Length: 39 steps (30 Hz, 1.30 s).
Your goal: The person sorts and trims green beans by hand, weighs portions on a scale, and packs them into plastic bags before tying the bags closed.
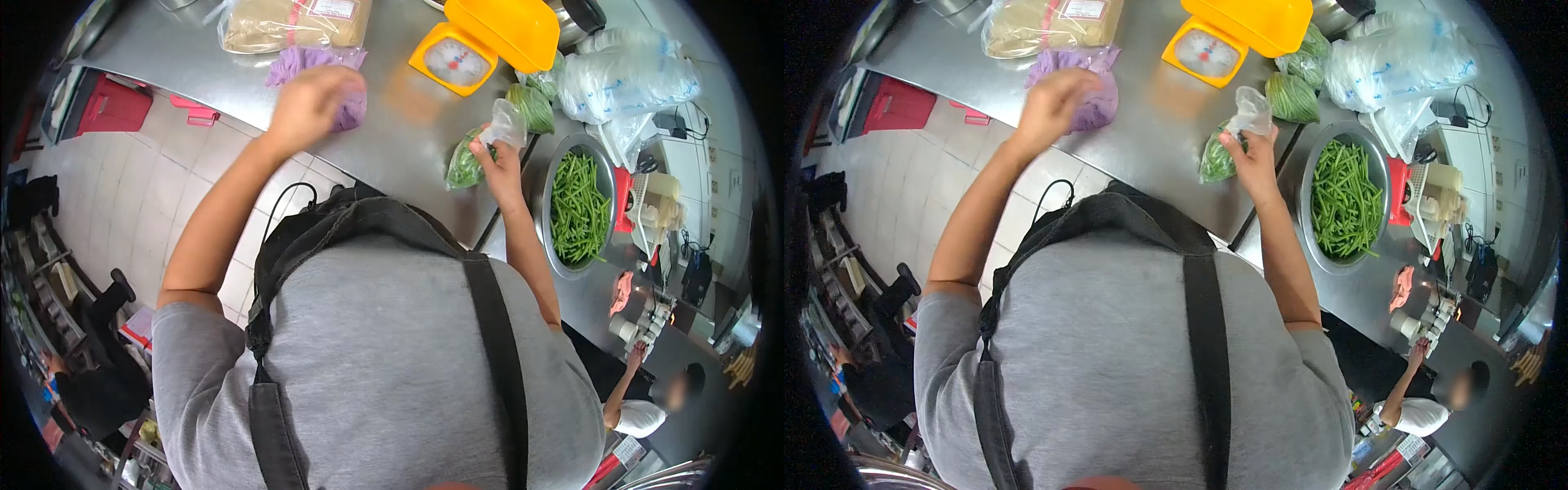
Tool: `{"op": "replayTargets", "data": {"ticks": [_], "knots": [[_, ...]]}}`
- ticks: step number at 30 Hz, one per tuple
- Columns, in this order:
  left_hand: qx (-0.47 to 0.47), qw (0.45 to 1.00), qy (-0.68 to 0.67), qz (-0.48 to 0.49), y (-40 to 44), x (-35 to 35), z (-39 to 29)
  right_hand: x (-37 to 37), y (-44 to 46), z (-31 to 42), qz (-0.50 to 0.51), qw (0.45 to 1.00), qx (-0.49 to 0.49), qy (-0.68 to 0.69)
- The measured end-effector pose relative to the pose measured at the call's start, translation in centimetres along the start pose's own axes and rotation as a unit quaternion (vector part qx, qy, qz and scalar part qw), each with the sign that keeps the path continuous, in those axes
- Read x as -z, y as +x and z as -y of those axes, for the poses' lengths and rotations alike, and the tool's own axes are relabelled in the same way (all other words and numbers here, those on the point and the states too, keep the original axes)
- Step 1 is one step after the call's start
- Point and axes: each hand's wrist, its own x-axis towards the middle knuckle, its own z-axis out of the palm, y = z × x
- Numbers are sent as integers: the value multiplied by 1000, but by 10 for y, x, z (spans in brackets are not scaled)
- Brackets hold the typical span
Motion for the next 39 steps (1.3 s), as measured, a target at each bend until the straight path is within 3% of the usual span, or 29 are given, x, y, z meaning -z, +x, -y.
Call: {"op": "replayTargets", "data": {"ticks": [1, 3, 5, 7, 8, 11, 13, 15, 16, 18, 19, 22, 23, 25, 26, 28, 29, 30, 31, 32, 33, 35, 36, 39], "knots": [[-97, 995, -33, -18, 2, -15, -13, -2, 2, -1, 11, 999, -9, 30], [-223, 972, -34, 71, 7, -44, -56, -10, 7, 18, -6, 997, 66, -34], [-300, 944, 29, 133, 11, -79, -65, -23, 8, 30, -19, 994, 100, -51], [-294, 944, 124, 80, 24, -103, -43, -33, 6, 33, -33, 995, 95, -22], [-290, 940, 173, 53, 32, -106, -38, -27, 5, 49, 12, 990, 119, -69], [-277, 945, 123, 124, 31, -83, -23, -13, 0, 53, 20, 985, 142, -97], [-86, 968, -111, 209, 19, -66, -44, -13, -3, 39, 15, 988, 137, -71], [104, 877, -382, 271, 18, -61, -63, -19, -6, 36, 12, 992, 124, -26], [114, 821, -475, 295, 21, -70, -63, -21, -4, 44, 14, 991, 129, -15], [-20, 951, -242, 189, 26, -80, -57, -32, -5, 45, 5, 992, 125, -27], [-88, 981, -115, 128, 28, -84, -53, -35, -4, 47, 0, 992, 124, -34], [-291, 936, 184, 77, 24, -78, -27, -27, -8, 62, -8, 978, 148, -147], [-274, 941, 173, 94, 21, -75, -22, -22, -6, 69, -10, 970, 147, -192], [-238, 950, 152, 132, 14, -67, -15, -8, 5, 76, 47, 977, 148, -147], [-152, 976, 64, 146, 10, -67, -20, -4, 9, 79, 75, 979, 146, -125], [25, 979, -113, 166, -5, -69, -41, -5, 18, 81, 37, 984, 149, -92], [110, 928, -308, 180, -9, -67, -51, -5, 25, 83, 17, 985, 152, -77], [191, 832, -487, 186, -11, -65, -61, -6, 32, 87, -14, 985, 159, -59], [261, 697, -642, 182, -13, -64, -70, -5, 38, 102, -52, 983, 171, -26], [217, 549, -789, 170, -15, -68, -81, -4, 44, 123, -89, 979, 181, 7], [196, 514, -818, 169, -14, -69, -99, -2, 48, 143, -126, 973, 188, 42], [154, 440, -869, 165, -8, -62, -133, 7, 43, 181, -100, 948, 183, 242], [96, 501, -836, 203, 2, -61, -125, 11, 40, 191, -86, 921, 177, 337], [44, 754, -602, 260, 44, -14, -77, 29, 43, 185, 134, 923, 212, 291]]}}
